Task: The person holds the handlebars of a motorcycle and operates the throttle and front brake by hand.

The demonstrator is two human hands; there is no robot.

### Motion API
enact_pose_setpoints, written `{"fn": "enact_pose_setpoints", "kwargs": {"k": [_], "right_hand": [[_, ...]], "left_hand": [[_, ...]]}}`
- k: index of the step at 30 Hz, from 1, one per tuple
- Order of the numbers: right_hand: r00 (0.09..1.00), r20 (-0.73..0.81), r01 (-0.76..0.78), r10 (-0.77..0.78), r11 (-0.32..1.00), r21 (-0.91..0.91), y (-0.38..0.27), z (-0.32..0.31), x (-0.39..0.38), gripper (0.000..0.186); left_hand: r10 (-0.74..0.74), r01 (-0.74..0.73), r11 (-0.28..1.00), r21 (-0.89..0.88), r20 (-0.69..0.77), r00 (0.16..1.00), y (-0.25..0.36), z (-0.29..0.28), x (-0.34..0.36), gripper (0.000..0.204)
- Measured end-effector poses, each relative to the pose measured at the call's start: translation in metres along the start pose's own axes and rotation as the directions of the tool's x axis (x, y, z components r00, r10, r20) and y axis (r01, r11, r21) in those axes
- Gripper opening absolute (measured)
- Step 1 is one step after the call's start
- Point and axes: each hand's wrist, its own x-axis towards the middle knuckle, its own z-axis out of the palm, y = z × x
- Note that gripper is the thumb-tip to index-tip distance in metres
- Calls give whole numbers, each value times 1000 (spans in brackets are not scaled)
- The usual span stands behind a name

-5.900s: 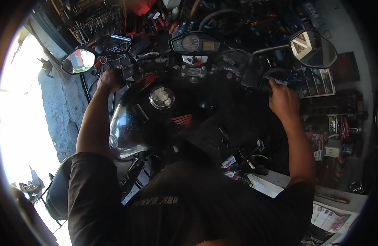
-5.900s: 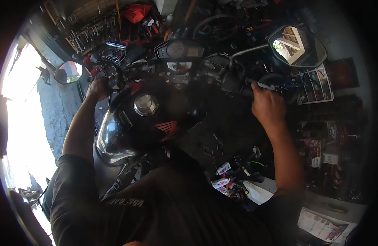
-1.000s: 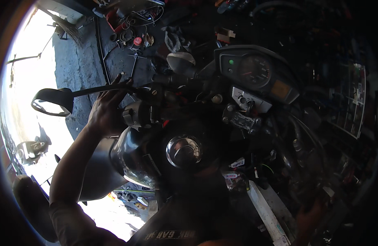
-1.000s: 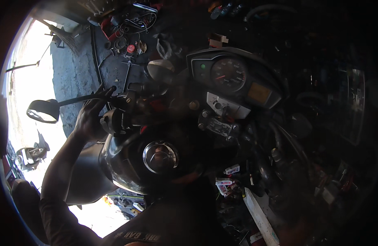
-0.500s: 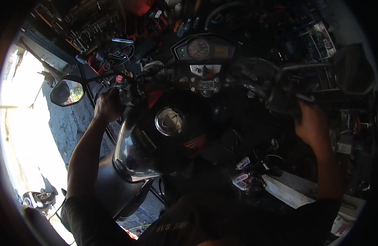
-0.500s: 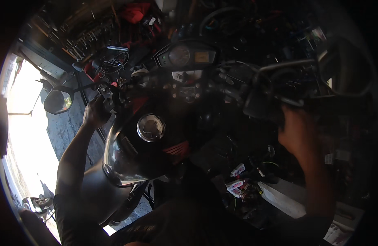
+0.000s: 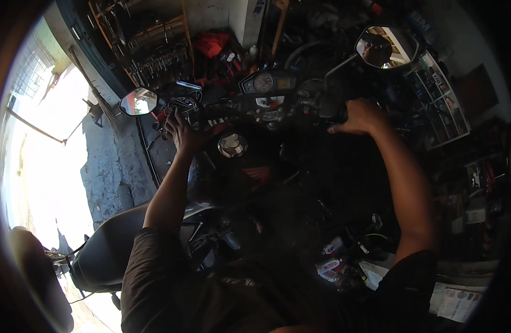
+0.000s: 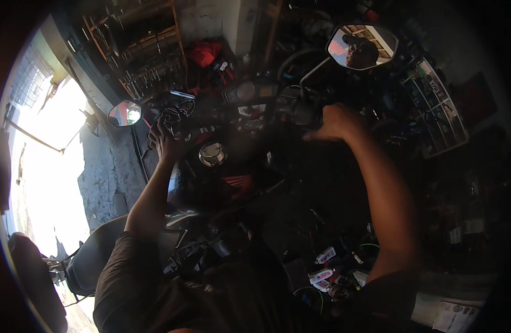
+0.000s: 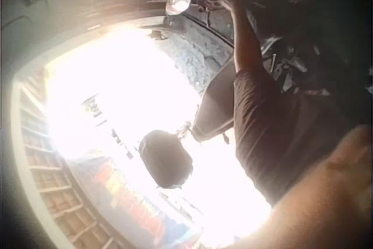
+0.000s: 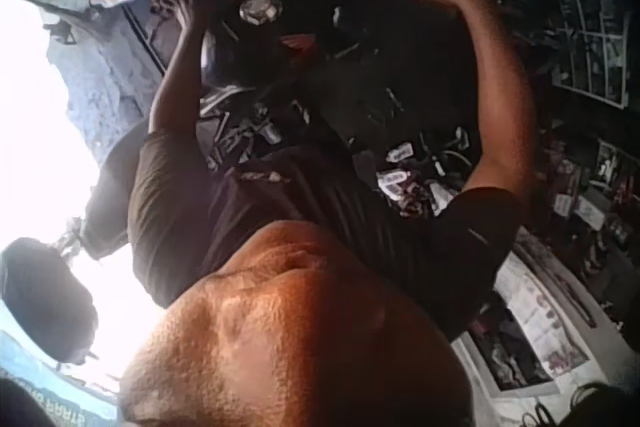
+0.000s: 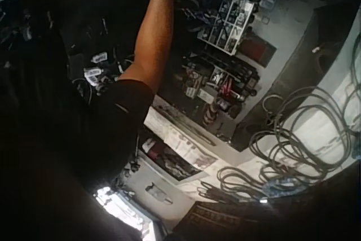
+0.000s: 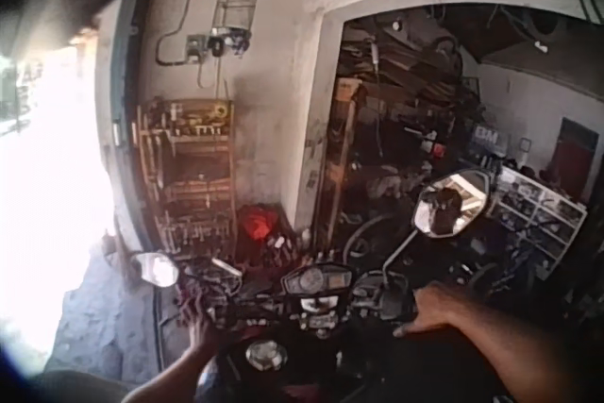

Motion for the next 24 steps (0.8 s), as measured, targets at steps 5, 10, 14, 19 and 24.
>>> {"fn": "enact_pose_setpoints", "kwargs": {"k": [5, 10, 14, 19, 24], "right_hand": [[998, -66, -2, 3, 1000, 29, 0, 4, 2, 78], [994, -104, -23, 24, 1000, 19, 2, 6, 8, 76], [988, -152, 4, -3, 1000, 7, 8, 11, 12, 73], [991, -127, 50, -44, 998, 43, 8, 14, 22, 73], [997, -78, 8, -4, 999, 51, 10, 13, 23, 77]], "left_hand": [[401, -265, 795, -546, 145, 904, 105, 62, -12, 56], [290, -250, 957, -150, 578, 763, 178, 122, 34, 62], [134, -230, 972, 38, 715, 686, 183, 140, 53, 72], [310, -468, 883, 43, 695, 649, 176, 163, 60, 69], [431, -640, 768, 36, 709, 557, 167, 186, 67, 59]]}}
